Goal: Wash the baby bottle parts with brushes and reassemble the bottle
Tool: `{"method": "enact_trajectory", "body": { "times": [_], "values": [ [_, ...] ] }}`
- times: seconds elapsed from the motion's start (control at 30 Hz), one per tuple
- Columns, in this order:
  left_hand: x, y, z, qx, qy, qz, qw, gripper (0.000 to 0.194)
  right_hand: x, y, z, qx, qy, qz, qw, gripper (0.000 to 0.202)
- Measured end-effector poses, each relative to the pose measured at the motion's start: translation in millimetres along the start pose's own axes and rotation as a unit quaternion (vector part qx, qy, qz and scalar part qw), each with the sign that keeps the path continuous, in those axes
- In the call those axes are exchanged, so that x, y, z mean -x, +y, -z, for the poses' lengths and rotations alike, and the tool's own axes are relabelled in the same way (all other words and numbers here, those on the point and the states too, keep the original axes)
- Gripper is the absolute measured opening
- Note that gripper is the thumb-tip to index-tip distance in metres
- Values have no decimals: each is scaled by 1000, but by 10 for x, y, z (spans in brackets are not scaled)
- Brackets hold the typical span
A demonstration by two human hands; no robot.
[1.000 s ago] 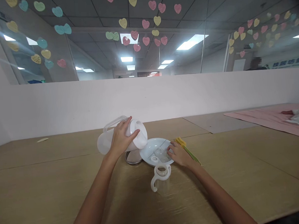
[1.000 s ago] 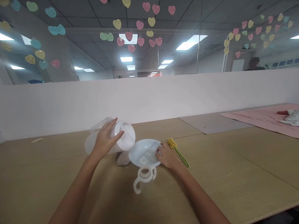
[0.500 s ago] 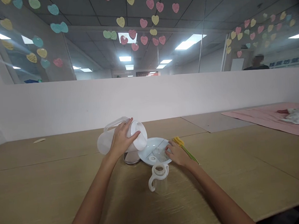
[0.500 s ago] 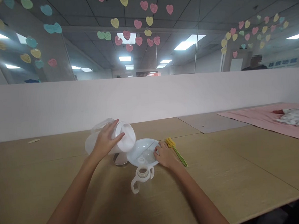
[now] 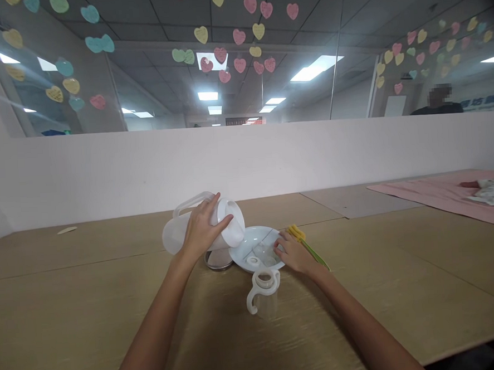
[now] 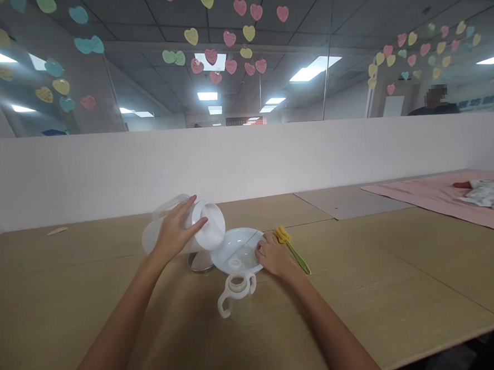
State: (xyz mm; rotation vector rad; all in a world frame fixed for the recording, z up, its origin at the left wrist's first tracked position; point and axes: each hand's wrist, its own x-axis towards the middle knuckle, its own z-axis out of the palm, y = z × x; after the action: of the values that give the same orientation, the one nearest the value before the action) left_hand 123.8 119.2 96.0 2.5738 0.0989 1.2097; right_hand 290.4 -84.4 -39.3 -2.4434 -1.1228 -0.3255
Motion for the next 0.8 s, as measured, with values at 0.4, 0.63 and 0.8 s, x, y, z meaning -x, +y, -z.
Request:
{"method": "enact_trajectory", "body": {
  "times": [0.4, 0.63, 0.8],
  "values": [
    [15, 2, -15, -9, -5, -6, 1000, 61, 25, -82, 62, 5, -1, -3, 1000, 27],
    [19, 6, -40, -14, -7, -6, 1000, 61, 28, -87, 59, -7, 4, -7, 1000, 26],
    [11, -12, -39, -18, -8, -6, 1000, 62, 13, -37, 22, -3, 3, 3, 1000, 27]
  ]
}}
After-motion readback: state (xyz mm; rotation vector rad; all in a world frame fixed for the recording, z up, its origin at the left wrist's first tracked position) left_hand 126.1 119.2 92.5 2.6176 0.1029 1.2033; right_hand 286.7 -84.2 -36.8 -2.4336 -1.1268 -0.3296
